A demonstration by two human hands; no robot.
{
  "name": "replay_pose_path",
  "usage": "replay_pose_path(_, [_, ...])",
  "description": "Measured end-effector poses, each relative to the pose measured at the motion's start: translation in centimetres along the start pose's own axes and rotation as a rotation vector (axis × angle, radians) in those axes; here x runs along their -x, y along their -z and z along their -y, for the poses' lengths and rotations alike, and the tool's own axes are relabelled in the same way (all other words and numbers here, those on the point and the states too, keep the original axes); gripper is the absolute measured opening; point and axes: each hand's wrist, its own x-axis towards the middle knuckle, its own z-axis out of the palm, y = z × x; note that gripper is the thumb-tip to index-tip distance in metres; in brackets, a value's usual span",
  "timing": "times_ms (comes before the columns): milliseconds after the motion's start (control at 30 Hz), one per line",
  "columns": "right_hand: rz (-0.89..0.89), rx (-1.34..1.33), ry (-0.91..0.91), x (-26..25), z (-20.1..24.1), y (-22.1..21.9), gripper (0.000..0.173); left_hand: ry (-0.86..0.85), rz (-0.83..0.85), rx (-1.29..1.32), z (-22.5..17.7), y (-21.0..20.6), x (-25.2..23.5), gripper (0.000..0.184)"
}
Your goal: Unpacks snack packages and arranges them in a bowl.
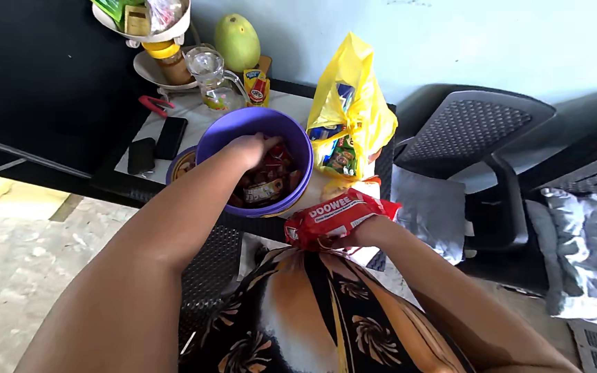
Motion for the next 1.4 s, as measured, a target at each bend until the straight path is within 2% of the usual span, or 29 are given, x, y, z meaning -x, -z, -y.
replay_pose_path(133, [-0.088,-0.007,0.170,0.7,-0.6,0.0,0.068,0.020,0.079,0.023,0.2,2.2,0.2,0.074])
replay_pose_path(233, [-0.161,-0.014,0.284,-0.8,-2.8,-1.3,0.074,0.079,0.101,0.032,0.5,2.5,0.2,0.072])
replay_pose_path(267, [-0.154,-0.020,0.282,-0.9,-3.0,-1.4,0.073,0.089,0.101,0.040,0.6,2.0,0.2,0.068])
replay_pose_path(367, [0.031,0.103,0.159,-1.7,-2.2,-1.1,0.061,0.085,0.122,0.070,0.5,1.1,0.2,0.057])
replay_pose_path(433, [0.038,0.169,0.135,-0.4,-1.3,-0.6,0.055,0.111,0.131,0.102,0.4,1.8,0.4,0.062])
replay_pose_path(500, [-0.148,0.160,0.224,0.2,-2.2,-0.9,0.056,0.157,0.134,0.123,1.0,2.5,0.9,0.074])
replay_pose_path(567, [-0.247,0.052,0.292,2.3,-2.6,0.0,0.053,0.181,0.169,0.106,2.0,2.2,1.2,0.072])
replay_pose_path(667, [-0.382,-0.311,0.410,4.2,-3.7,1.3,0.036,0.120,0.127,0.122,3.3,0.4,1.1,0.050])
replay_pose_path(700, [-0.380,-0.433,0.458,4.2,-3.9,1.7,0.029,0.110,0.106,0.134,3.2,0.3,1.1,0.048])
replay_pose_path(733, [-0.370,-0.533,0.508,4.3,-4.2,2.1,0.030,0.113,0.095,0.149,3.0,0.3,1.2,0.049])
replay_pose_path(800, [-0.342,-0.768,0.612,4.6,-5.1,2.4,0.049,0.128,0.085,0.180,2.4,1.0,1.7,0.055])
replay_pose_path(833, [-0.356,-0.889,0.720,4.3,-5.6,2.4,0.065,0.122,0.065,0.192,2.2,1.5,2.0,0.056])
replay_pose_path(867, [-0.342,-0.983,0.832,4.0,-5.7,2.7,0.074,0.098,0.040,0.192,2.2,2.1,2.5,0.054])
replay_pose_path(933, [-0.372,-1.065,0.971,3.8,-4.1,4.0,0.073,-0.007,-0.039,0.261,2.2,3.5,4.0,0.044])
replay_pose_path(1000, [-0.479,-1.013,0.986,3.6,-1.3,5.9,0.073,-0.125,-0.110,0.543,1.9,4.8,6.1,0.041])
replay_pose_path(1033, [-0.553,-0.940,0.954,3.5,0.5,7.1,0.075,-0.204,-0.146,0.752,1.9,5.2,7.1,0.045])
replay_pose_path(1067, [-0.633,-0.847,0.913,3.4,2.4,8.3,0.077,-0.297,-0.189,0.987,2.0,5.3,8.0,0.057])
replay_pose_path(1100, [-0.705,-0.743,0.865,3.4,4.4,9.4,0.077,-0.413,-0.244,1.185,2.2,5.5,8.7,0.076])
replay_pose_path(1133, [-0.771,-0.638,0.829,3.3,6.4,10.4,0.077,-0.541,-0.292,1.326,2.7,5.7,9.0,0.097])
replay_pose_path(1167, [-0.846,-0.518,0.810,2.9,8.1,11.2,0.076,-0.632,-0.343,1.388,3.2,6.0,9.1,0.107])
replay_pose_path(1200, [-0.929,-0.389,0.804,2.1,9.5,11.8,0.075,-0.674,-0.400,1.354,3.9,6.1,9.1,0.108])
replay_pose_path(1233, [-0.993,-0.278,0.799,0.9,10.6,12.4,0.077,-0.647,-0.481,1.263,4.5,5.9,9.0,0.097])
replay_pose_path(1300, [-0.984,-0.145,0.741,-1.7,11.6,13.1,0.090,-0.432,-0.616,0.953,5.1,4.8,8.6,0.061])
replay_pose_path(1333, [-0.930,-0.115,0.702,-2.8,11.8,13.2,0.096,-0.301,-0.593,0.776,5.2,4.1,8.5,0.052])
replay_pose_path(1400, [-0.843,-0.040,0.635,-3.8,11.9,12.9,0.098,-0.110,-0.446,0.463,4.9,2.6,8.0,0.049])
